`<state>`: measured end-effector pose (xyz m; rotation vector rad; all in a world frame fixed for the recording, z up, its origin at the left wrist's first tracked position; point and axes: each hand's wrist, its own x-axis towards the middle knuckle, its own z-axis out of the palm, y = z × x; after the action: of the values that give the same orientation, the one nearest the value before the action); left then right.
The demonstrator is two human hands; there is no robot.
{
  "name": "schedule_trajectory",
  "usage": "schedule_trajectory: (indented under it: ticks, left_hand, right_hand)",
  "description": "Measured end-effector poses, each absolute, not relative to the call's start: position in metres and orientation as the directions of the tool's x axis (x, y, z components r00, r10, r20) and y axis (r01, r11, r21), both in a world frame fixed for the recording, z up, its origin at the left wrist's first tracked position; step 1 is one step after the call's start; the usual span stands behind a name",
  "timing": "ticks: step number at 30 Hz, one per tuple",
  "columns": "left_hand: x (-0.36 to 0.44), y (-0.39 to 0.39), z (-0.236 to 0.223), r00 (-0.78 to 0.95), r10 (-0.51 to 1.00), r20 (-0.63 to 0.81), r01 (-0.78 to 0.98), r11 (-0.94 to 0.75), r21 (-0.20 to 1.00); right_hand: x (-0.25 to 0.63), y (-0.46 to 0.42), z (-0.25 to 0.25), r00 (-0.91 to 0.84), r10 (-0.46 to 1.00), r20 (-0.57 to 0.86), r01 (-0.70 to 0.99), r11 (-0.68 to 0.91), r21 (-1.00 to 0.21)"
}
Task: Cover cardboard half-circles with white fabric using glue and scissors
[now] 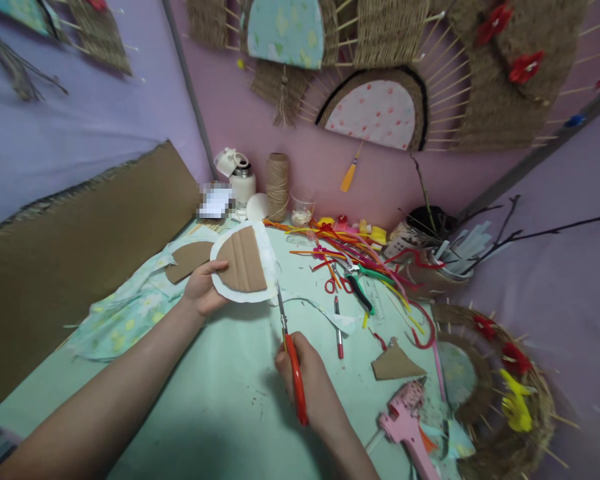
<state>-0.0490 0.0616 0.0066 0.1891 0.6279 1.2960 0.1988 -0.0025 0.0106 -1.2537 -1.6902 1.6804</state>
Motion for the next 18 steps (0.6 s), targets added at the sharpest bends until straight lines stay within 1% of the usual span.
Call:
schedule_trajectory:
  ticks: [5, 11, 18]
  left_hand:
    - [-0.049, 0.062, 0.010, 0.099, 0.930, -0.353, -0.846, 0.266, 0.462]
    - [-0.054, 0.062, 0.009, 0.120, 0.931, -0.344, -0.845, 0.278, 0.457]
    - [-0.059, 0.063, 0.004, 0.152, 0.945, -0.289, -0.835, 0.280, 0.475]
  right_hand:
    - [0.198, -0.001, 0.012, -0.485, 0.822, -0.297, 0.275, -0.178, -0.945]
    - [0.198, -0.001, 0.012, -0.464, 0.817, -0.341, 0.272, -0.235, -0.933]
    - [0.194, 0.000, 0.008, -0.410, 0.838, -0.360, 0.260, -0.270, -0.927]
